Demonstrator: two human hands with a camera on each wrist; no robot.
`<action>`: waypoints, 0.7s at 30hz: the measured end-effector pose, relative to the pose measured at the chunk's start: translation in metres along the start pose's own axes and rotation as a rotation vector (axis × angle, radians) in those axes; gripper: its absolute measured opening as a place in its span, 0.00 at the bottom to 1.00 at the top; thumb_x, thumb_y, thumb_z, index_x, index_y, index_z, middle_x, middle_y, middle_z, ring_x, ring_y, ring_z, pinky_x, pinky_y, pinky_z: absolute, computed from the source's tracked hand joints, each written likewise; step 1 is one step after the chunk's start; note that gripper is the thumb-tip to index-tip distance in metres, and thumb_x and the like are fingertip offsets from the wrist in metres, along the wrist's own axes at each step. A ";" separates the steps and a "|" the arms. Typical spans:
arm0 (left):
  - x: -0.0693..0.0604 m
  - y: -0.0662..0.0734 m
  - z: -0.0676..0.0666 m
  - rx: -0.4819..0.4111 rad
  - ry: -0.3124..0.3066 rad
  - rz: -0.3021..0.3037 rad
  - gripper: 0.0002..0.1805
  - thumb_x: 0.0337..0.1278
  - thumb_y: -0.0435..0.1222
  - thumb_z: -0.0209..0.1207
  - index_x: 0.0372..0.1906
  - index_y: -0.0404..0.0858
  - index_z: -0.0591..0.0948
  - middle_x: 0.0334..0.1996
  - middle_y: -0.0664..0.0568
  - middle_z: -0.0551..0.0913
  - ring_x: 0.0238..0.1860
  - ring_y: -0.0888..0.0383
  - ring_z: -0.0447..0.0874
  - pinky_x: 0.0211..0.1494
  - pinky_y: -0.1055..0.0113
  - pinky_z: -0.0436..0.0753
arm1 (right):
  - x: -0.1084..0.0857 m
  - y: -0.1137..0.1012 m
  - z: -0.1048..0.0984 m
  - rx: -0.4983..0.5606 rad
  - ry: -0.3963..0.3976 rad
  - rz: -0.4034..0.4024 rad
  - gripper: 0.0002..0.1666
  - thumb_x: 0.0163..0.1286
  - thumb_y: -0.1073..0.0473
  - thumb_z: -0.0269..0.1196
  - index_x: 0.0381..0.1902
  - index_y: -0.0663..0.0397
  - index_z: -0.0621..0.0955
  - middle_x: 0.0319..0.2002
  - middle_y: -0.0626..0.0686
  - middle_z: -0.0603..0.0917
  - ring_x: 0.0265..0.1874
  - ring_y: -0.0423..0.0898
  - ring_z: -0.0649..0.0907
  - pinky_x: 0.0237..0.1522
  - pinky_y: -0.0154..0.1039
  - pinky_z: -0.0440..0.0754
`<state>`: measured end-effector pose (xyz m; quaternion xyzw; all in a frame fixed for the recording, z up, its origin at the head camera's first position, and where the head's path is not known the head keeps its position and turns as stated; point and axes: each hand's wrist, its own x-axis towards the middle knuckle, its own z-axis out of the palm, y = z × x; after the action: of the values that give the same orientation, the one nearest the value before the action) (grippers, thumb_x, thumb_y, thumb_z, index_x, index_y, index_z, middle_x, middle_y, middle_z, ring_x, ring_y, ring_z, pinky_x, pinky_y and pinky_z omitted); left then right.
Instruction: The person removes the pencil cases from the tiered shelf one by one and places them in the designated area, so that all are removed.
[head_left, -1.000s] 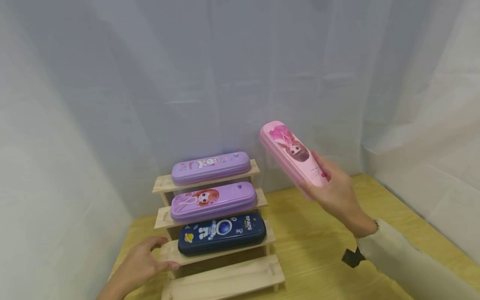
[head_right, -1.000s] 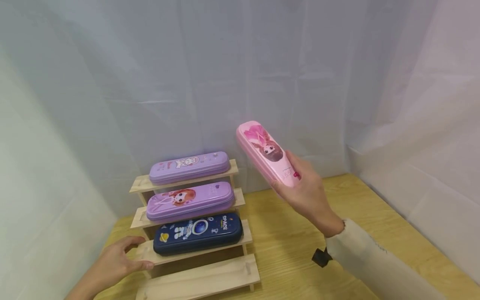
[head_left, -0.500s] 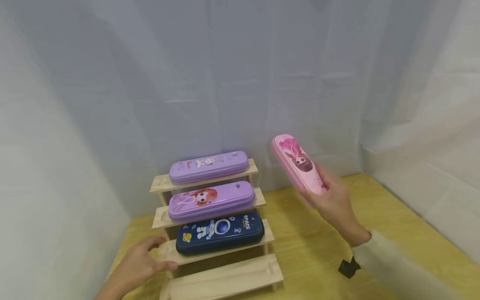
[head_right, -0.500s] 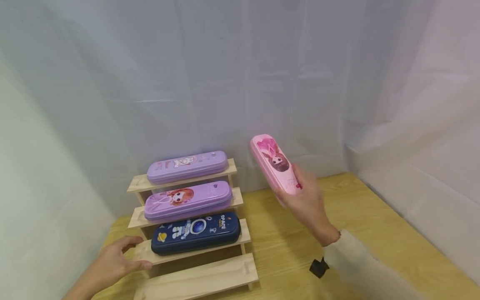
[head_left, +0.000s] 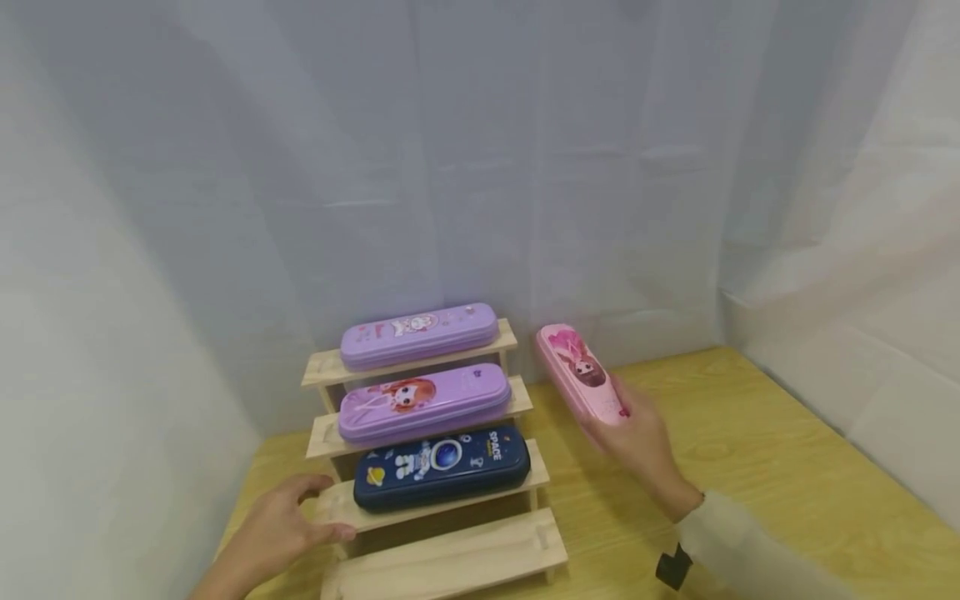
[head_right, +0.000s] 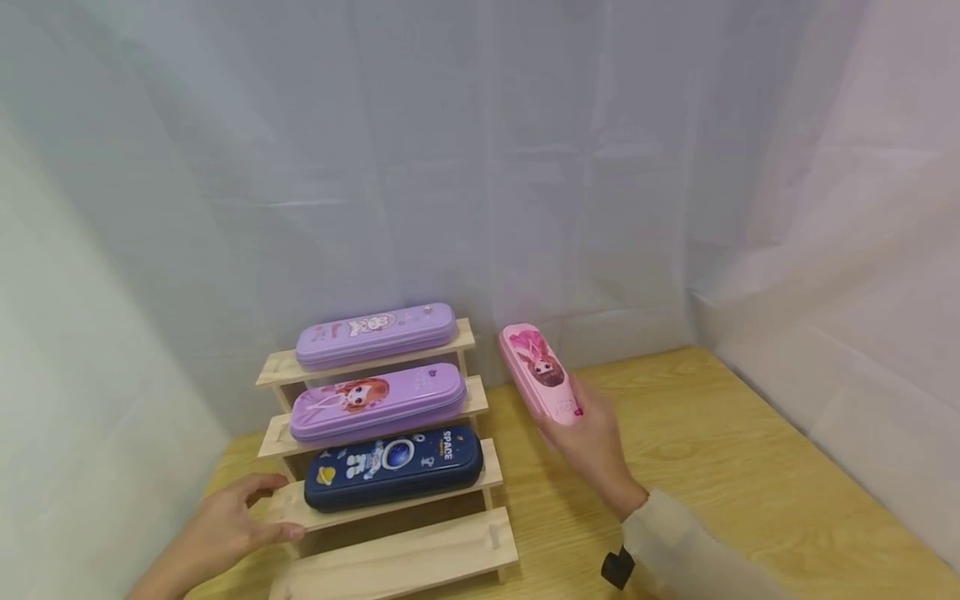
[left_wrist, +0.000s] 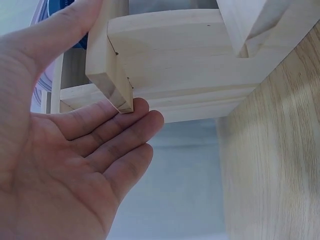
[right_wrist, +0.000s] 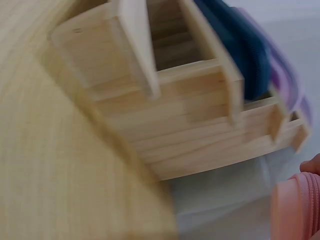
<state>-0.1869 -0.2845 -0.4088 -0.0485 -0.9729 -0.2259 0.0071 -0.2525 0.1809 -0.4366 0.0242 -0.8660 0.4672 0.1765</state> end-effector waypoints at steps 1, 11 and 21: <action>0.000 0.000 0.000 0.001 0.001 0.000 0.48 0.38 0.62 0.75 0.59 0.31 0.80 0.56 0.39 0.85 0.59 0.38 0.82 0.61 0.39 0.81 | -0.001 0.004 0.003 -0.003 -0.003 0.003 0.52 0.63 0.48 0.73 0.76 0.63 0.63 0.72 0.66 0.72 0.63 0.61 0.78 0.63 0.58 0.80; -0.001 0.001 -0.002 0.020 0.005 0.009 0.49 0.37 0.63 0.75 0.60 0.32 0.80 0.58 0.37 0.84 0.62 0.34 0.80 0.63 0.37 0.78 | -0.009 0.040 0.036 -0.054 -0.029 -0.008 0.50 0.60 0.52 0.74 0.73 0.70 0.66 0.68 0.71 0.74 0.63 0.66 0.78 0.64 0.61 0.79; 0.001 0.003 -0.002 0.003 -0.034 -0.045 0.51 0.37 0.64 0.75 0.61 0.31 0.79 0.58 0.37 0.84 0.62 0.36 0.80 0.63 0.38 0.79 | -0.019 0.050 0.051 -0.098 -0.093 0.093 0.54 0.61 0.50 0.73 0.75 0.71 0.61 0.73 0.72 0.67 0.70 0.69 0.71 0.73 0.64 0.69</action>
<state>-0.1879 -0.2826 -0.4060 -0.0307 -0.9741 -0.2237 -0.0143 -0.2598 0.1651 -0.5080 -0.0030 -0.8954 0.4300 0.1154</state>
